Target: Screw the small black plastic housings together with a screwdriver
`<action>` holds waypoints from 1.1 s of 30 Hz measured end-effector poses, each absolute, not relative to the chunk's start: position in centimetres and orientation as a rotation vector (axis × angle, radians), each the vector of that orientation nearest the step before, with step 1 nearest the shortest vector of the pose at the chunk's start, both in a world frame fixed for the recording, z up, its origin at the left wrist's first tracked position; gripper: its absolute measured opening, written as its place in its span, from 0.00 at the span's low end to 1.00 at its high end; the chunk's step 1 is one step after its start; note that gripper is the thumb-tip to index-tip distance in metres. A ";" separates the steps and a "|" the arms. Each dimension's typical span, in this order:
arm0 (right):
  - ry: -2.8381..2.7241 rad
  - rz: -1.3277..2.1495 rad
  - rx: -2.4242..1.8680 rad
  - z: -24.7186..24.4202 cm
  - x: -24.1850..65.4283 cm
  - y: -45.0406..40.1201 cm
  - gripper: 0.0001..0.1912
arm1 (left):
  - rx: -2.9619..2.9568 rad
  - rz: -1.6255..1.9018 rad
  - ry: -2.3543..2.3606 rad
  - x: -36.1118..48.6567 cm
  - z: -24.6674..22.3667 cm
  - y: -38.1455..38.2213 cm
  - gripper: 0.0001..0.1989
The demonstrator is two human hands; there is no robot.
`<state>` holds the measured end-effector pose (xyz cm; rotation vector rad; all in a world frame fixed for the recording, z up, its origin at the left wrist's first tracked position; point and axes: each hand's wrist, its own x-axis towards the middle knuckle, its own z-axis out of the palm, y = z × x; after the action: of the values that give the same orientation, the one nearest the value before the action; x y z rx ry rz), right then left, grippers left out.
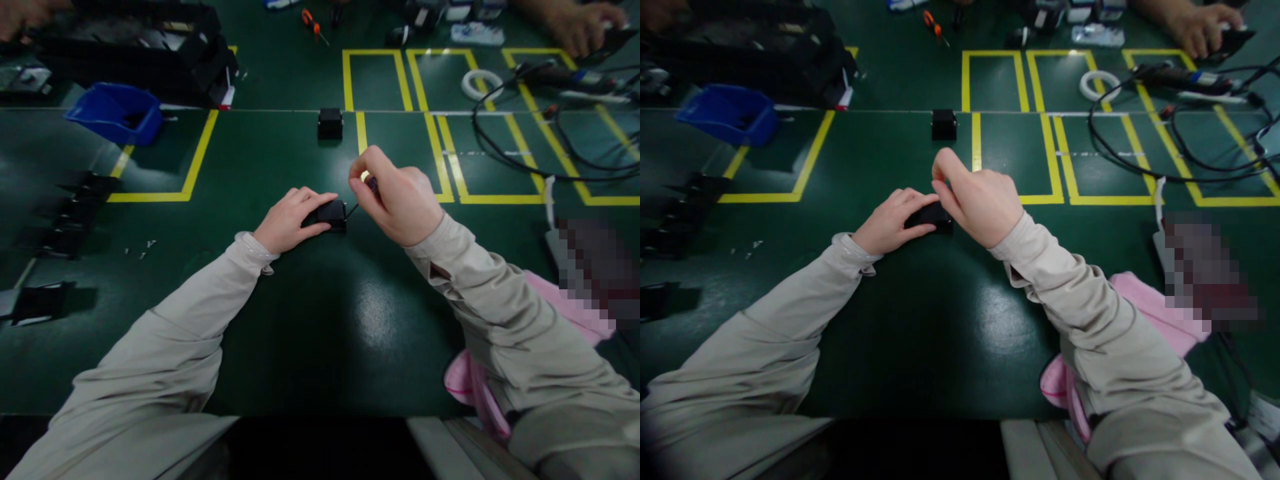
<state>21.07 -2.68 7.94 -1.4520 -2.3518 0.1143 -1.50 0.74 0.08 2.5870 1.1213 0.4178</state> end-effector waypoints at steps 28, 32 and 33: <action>-2.330 0.164 -1.435 7.9 21.0 -2.7 0.18 | 2.582 0.398 1.118 -1.4 0.3 0.6 0.28; -2.341 0.138 -1.418 7.9 21.0 -2.6 0.17 | 2.581 0.404 1.116 -1.4 0.4 0.6 0.28; -2.345 0.127 -1.418 7.9 21.1 -2.6 0.17 | 2.581 0.405 1.115 -1.4 0.4 0.7 0.28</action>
<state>21.06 -2.57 7.86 -1.4180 -2.3453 0.1266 -1.43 0.66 0.41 2.5809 1.1146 0.4054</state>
